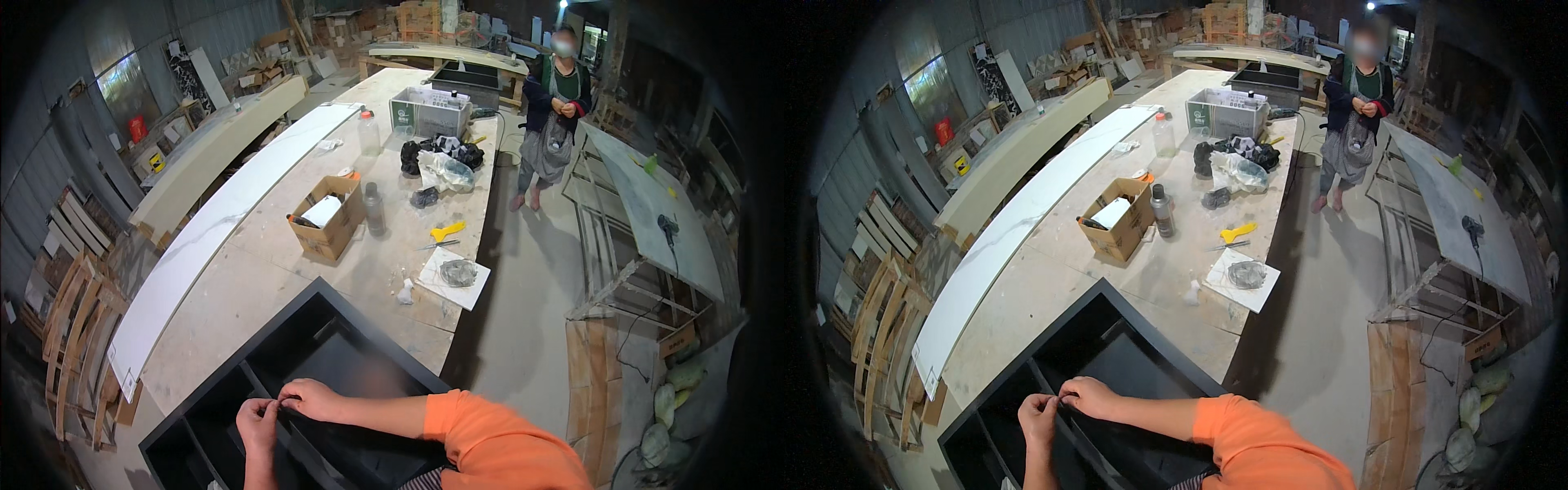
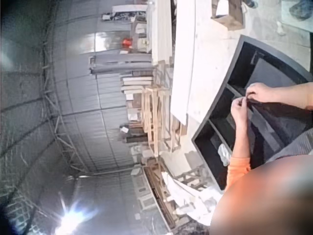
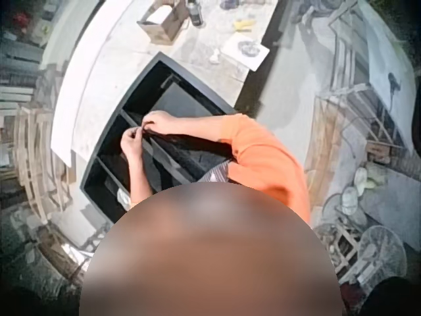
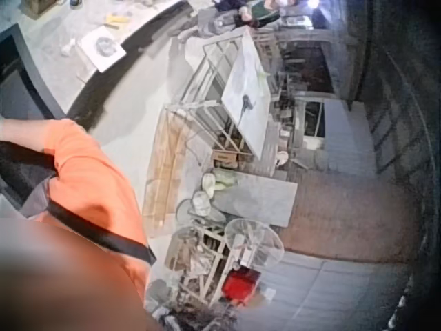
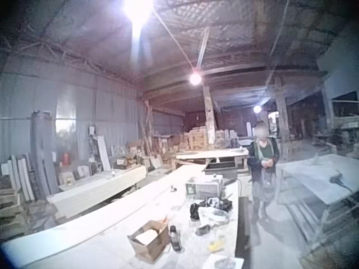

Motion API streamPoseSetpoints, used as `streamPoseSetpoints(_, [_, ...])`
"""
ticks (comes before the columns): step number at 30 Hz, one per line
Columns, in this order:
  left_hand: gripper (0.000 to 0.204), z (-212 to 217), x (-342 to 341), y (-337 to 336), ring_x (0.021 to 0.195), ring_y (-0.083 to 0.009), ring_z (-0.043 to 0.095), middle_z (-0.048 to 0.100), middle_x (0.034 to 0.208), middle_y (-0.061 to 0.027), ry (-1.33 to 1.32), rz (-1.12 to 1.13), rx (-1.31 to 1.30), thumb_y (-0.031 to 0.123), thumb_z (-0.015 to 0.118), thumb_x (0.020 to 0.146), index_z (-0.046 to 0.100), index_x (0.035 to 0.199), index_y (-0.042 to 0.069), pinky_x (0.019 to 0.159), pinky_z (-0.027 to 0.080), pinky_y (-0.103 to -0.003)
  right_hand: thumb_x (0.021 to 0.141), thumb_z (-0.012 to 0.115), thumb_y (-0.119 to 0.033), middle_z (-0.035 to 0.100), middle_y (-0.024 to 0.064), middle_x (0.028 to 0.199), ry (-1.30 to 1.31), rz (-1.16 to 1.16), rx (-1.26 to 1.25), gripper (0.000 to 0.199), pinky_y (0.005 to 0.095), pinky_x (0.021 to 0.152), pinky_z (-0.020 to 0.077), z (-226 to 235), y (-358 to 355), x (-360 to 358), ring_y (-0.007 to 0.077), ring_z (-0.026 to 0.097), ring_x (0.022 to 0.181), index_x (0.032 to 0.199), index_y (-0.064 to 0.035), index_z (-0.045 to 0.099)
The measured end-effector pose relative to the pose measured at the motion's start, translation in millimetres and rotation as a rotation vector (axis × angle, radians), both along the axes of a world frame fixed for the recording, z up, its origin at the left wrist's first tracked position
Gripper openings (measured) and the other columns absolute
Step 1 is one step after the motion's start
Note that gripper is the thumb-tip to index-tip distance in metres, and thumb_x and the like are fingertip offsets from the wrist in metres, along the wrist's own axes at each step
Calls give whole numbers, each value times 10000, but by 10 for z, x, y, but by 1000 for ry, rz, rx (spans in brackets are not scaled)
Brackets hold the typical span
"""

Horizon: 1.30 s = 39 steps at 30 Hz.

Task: The person applies a thin strip of edge tape to the inner edges of a black three-compartment cabinet. They press the tape along the seams, smooth it with their fingers, and trim excess with a small blade.

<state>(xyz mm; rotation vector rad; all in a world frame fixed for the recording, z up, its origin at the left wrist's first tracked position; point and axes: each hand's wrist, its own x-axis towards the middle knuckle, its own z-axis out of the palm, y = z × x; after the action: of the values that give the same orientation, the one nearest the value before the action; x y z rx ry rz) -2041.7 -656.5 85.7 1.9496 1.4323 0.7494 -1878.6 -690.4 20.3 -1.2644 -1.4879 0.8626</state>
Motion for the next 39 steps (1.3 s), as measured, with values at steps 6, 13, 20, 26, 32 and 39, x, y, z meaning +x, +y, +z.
streamPoseSetpoints(6, [143, 29, 101, 276, 756, -285, 653, 663, 786, -142, 85, 0, 78, 127, 736, 812, 685, 780, -2, 712, 514, -371, 878, 679, -124, 668, 172, 979, 81, -183, -48, 158, 411, 814, 522, -3, 263, -1, 328, 649, 915, 1005, -31, 660])
streamPoseSetpoints(13, [255, -3, 51, 474, 829, -347, 643, 661, 855, -163, 261, -48, 67, 268, 673, 866, 692, 834, 15, 740, 504, -417, 884, 682, -113, 698, 125, 966, 223, -228, -129, 167, 347, 838, 528, -379, 395, -234, 238, 669, 918, 1017, -12, 665])
streamPoseSetpoints(20, [250, 29, 139, 579, 743, -296, 638, 654, 782, -159, 308, 7, 31, 249, 678, 872, 684, 833, 2, 689, 498, -381, 897, 683, -91, 703, 87, 947, 419, -224, -235, 137, 291, 802, 522, -491, 509, -311, 164, 650, 855, 1014, -19, 673])
streamPoseSetpoints(26, [277, -40, 134, 620, 635, -233, 615, 639, 699, -151, 387, 4, 106, 246, 701, 884, 672, 803, -17, 629, 486, -348, 893, 687, -103, 699, 96, 969, 450, -230, -233, 151, 302, 812, 526, -522, 617, -371, 181, 658, 889, 1016, -15, 673])
streamPoseSetpoints(32, [268, -34, 122, 629, 703, -325, 604, 597, 726, -162, 520, -40, 158, 251, 654, 908, 660, 819, -1, 662, 484, -387, 893, 685, -114, 691, 129, 987, 492, -208, -234, 155, 332, 799, 542, -500, 627, -392, 229, 680, 893, 1007, -9, 677])
streamPoseSetpoints(39, [200, -39, 124, 697, 754, -323, 623, 617, 802, -157, 442, -125, 257, 196, 643, 909, 669, 866, 2, 688, 490, -381, 881, 691, -102, 676, 101, 995, 447, -255, -189, 121, 308, 799, 532, -504, 667, -406, 206, 656, 904, 980, -32, 688])
